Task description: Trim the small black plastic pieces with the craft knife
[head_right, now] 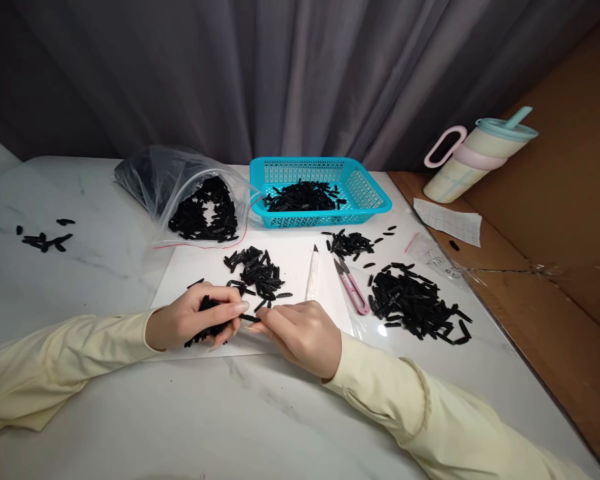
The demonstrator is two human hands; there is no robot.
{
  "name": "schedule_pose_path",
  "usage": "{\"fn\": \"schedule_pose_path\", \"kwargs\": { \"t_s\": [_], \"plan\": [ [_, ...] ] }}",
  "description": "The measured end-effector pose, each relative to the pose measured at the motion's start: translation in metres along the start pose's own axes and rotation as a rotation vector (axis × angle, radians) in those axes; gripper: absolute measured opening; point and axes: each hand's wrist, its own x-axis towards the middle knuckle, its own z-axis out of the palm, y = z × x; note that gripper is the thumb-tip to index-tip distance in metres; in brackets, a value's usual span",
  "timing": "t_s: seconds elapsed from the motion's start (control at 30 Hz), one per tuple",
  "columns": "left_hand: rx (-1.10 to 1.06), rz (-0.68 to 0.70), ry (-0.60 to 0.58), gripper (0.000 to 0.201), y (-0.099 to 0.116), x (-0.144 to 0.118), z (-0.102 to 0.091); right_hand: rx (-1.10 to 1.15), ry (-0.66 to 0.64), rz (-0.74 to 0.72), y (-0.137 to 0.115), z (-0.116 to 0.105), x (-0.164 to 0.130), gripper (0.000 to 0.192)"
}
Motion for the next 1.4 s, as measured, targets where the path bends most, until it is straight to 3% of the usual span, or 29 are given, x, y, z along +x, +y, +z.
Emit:
{"fn": "schedule_pose_path", "kwargs": {
  "t_s": [0.97,1.1,1.23,1.4],
  "plan": [
    [-0.014,0.029,0.014,0.023,-0.001,0.0,0.0,0.012,0.023,0.007,-0.001,0.002,-0.001,0.022],
    [-0.003,0.033,0.021,0.024,-0.002,0.0,0.0,0.042,0.097,0.099,-0.001,0.002,-0.002,0.016],
    [0.002,0.036,0.017,0.025,-0.003,0.0,-0.001,0.197,0.084,0.221,-0.006,-0.001,0.002,0.014],
    [0.032,0.019,0.06,0.027,-0.003,0.001,-0.001,0.593,0.029,0.607,-0.016,-0.003,0.009,0.018]
  ]
}}
